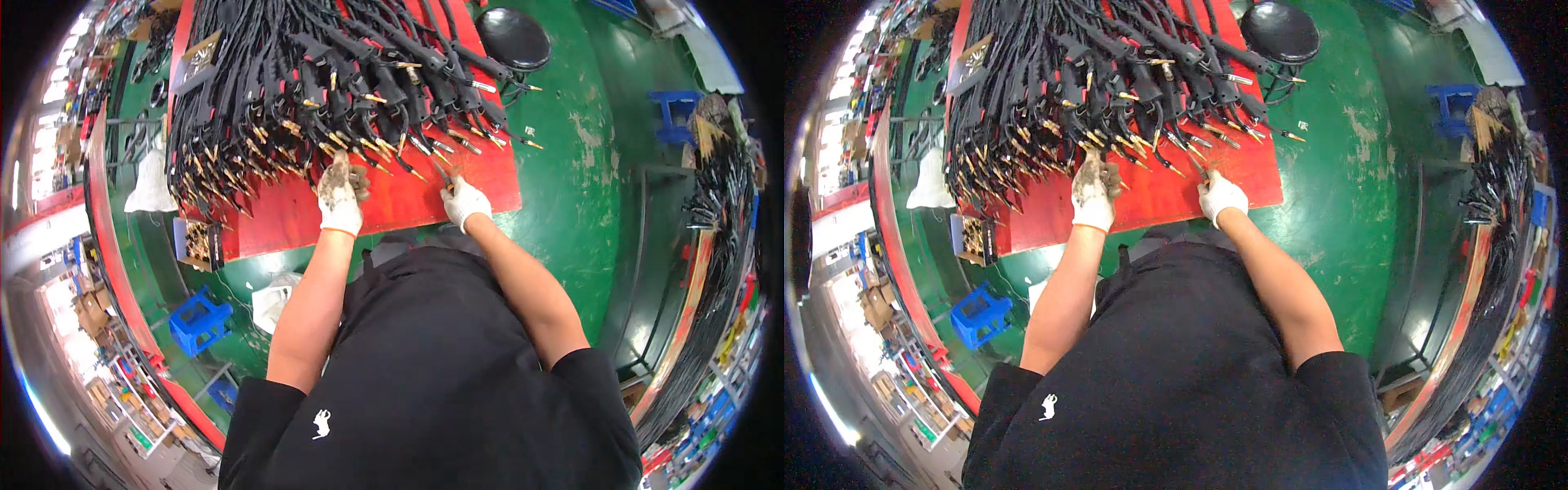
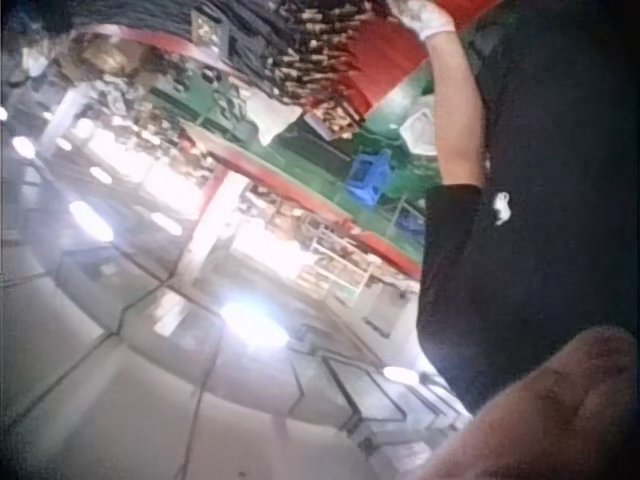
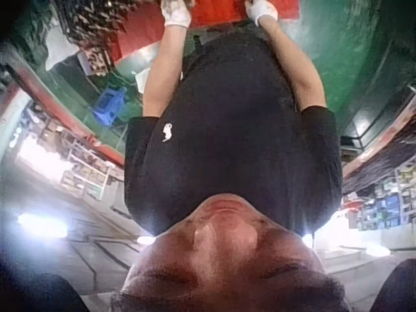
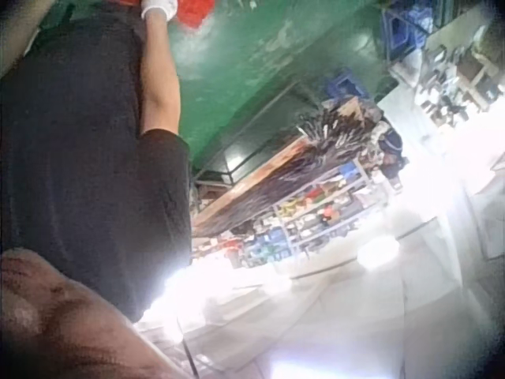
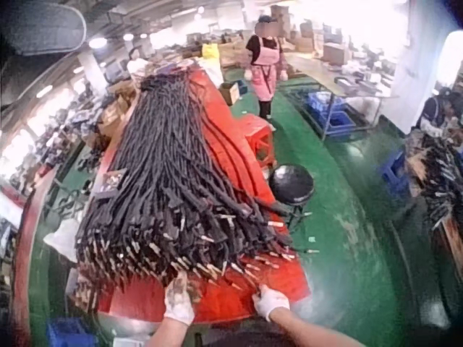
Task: Assembling or inspecting welding gun cables at a factory table.
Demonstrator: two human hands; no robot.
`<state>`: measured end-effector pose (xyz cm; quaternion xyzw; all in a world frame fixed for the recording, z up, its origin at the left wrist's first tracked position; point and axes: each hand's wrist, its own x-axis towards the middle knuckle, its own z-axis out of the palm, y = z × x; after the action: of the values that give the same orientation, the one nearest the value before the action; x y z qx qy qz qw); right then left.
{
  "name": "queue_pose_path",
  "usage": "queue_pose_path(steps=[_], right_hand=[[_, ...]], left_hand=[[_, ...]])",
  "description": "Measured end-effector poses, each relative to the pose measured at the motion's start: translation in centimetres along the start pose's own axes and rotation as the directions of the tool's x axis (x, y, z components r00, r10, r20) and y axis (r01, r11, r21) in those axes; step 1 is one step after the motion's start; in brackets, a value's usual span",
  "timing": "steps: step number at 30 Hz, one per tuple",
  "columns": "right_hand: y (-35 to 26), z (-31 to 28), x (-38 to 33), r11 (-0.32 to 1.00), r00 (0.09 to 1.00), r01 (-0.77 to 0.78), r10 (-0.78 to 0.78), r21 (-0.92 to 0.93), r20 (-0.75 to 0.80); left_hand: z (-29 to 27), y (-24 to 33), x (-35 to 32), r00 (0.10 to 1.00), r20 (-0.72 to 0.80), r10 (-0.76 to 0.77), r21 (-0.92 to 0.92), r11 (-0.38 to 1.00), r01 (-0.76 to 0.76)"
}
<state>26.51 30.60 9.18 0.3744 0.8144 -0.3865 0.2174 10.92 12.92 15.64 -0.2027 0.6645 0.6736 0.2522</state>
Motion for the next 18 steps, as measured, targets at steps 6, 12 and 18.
queue_pose_path(steps=[6,12,18], right_hand=[[-1.0,-0.3,1.1,0.998,0.999,-0.021,0.023,-0.062,0.045],[-0.6,-0.2,1.4,0.996,0.998,0.043,-0.039,-0.081,0.054],[-0.2,0.1,1.5,0.994,0.996,0.091,-0.09,-0.062,0.007]], left_hand=[[-0.8,0.1,-0.8,0.99,0.123,-0.064,-0.253,0.963,0.093],[-1.3,0.4,-0.7,0.988,0.137,-0.066,-0.34,0.934,0.11],[-2.2,0.3,-0.1,0.968,0.252,-0.023,-0.349,0.93,0.113]])
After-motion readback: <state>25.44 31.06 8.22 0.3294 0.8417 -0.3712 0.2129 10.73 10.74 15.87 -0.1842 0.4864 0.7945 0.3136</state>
